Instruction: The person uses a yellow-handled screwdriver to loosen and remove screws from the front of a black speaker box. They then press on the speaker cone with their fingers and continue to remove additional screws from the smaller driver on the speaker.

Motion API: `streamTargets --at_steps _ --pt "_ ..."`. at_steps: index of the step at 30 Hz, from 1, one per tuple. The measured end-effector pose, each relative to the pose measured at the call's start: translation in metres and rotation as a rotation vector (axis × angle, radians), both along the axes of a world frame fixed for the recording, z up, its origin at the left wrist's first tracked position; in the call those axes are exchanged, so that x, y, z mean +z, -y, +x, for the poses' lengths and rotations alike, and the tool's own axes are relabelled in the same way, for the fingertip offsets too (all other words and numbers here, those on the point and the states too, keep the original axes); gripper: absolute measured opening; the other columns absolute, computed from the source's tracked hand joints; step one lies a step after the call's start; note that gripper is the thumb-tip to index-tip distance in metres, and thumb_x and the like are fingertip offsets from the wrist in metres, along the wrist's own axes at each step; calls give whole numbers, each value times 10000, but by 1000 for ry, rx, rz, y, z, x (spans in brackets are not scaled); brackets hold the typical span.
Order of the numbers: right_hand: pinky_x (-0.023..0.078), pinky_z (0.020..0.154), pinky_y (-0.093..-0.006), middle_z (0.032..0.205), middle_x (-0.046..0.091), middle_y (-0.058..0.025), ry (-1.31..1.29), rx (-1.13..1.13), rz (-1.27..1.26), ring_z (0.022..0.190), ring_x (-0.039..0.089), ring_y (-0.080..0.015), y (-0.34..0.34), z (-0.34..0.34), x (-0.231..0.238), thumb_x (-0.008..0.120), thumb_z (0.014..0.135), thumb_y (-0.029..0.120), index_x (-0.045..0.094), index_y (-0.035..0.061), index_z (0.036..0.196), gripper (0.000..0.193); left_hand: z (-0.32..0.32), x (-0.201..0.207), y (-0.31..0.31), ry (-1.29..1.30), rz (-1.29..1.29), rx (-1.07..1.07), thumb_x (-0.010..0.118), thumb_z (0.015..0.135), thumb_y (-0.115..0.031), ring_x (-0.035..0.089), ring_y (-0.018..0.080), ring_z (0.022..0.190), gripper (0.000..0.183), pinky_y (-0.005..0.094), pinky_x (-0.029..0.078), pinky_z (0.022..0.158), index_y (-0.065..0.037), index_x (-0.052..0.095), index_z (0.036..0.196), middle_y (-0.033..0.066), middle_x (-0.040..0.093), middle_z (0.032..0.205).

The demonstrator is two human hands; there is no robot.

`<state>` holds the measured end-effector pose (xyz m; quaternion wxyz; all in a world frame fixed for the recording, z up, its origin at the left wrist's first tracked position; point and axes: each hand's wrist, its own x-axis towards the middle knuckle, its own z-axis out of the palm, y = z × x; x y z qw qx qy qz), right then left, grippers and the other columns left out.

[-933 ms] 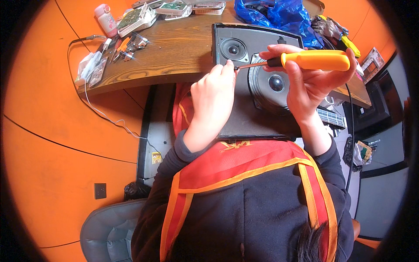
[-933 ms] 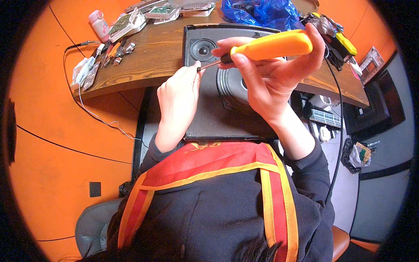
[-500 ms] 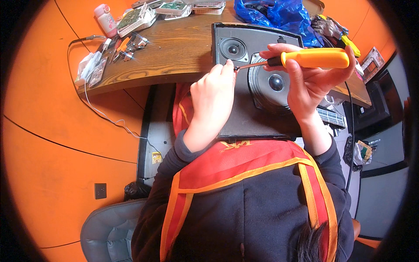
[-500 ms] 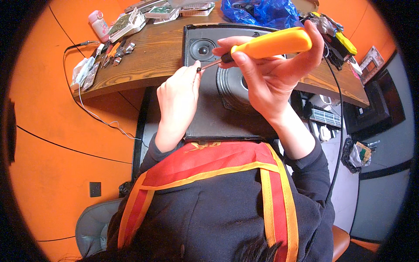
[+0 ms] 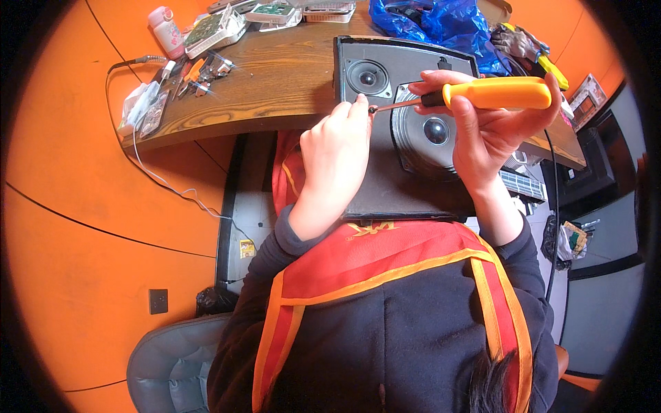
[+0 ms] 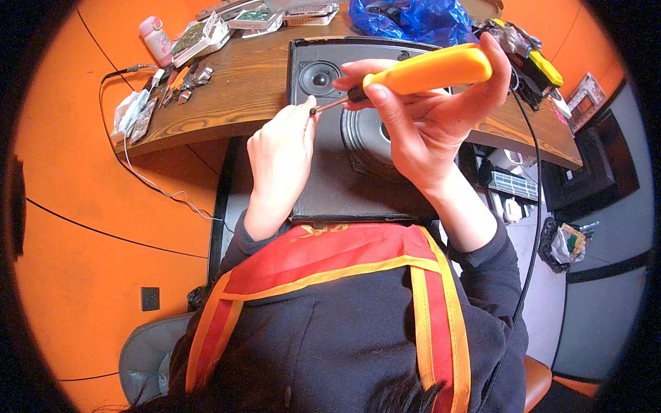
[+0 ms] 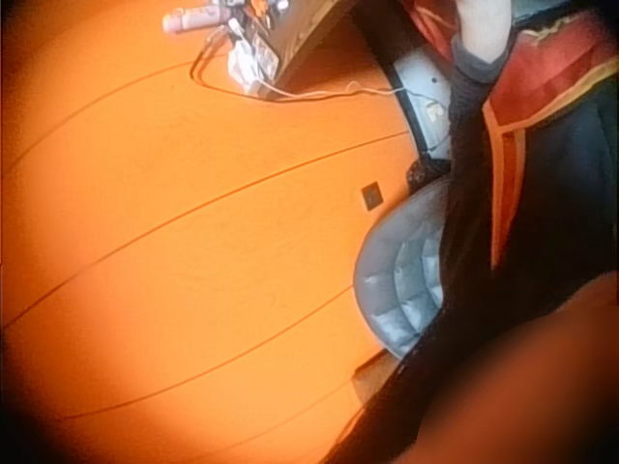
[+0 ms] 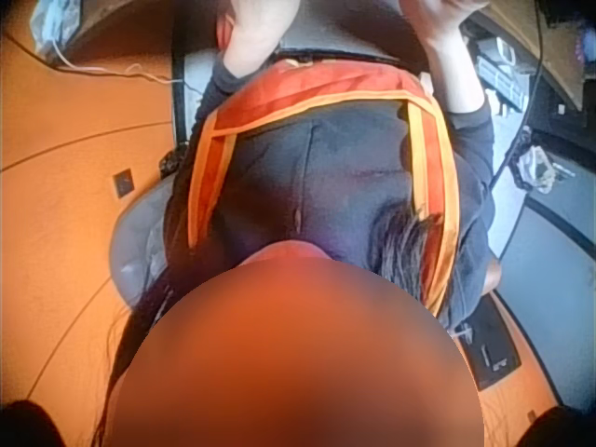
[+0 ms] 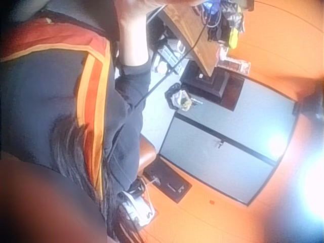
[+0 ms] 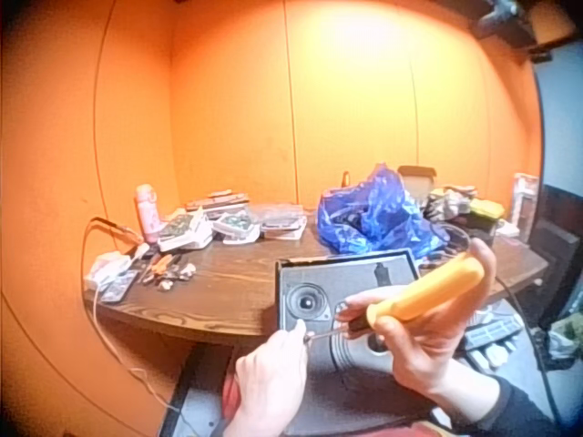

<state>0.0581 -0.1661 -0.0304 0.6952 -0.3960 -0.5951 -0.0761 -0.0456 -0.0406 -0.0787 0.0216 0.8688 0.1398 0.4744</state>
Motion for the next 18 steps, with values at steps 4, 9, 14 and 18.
streamTargets --at_steps 4,9,14,18 --pt "570 675 -375 984 615 -241 61 -18 12 820 664 -293 -1 2 0 502 868 -80 -36 318 1348 824 0 0 2 -36 -56 26 585 844 -163 607 272 618 187 368 481 520 -85 630 1008 91 574 734" --pt "567 685 -378 976 618 -240 47 -40 0 820 664 -295 0 1 1 503 863 -86 -32 316 1344 824 -1 1 3 -42 -70 36 588 852 -177 603 289 620 166 380 479 523 -102 637 992 94 578 733" --pt "566 696 -382 966 620 -238 9 -44 9 817 665 -296 1 -2 1 501 857 -92 -32 312 1341 825 0 1 2 -19 -68 22 591 851 -171 597 289 606 155 379 475 513 -101 635 982 94 571 716" --pt "568 712 -374 999 618 -228 50 -12 29 835 663 -284 -1 1 -1 495 878 -34 56 264 1338 703 0 1 2 -26 -52 27 594 848 -168 598 288 609 158 377 476 515 -99 635 985 94 573 719"
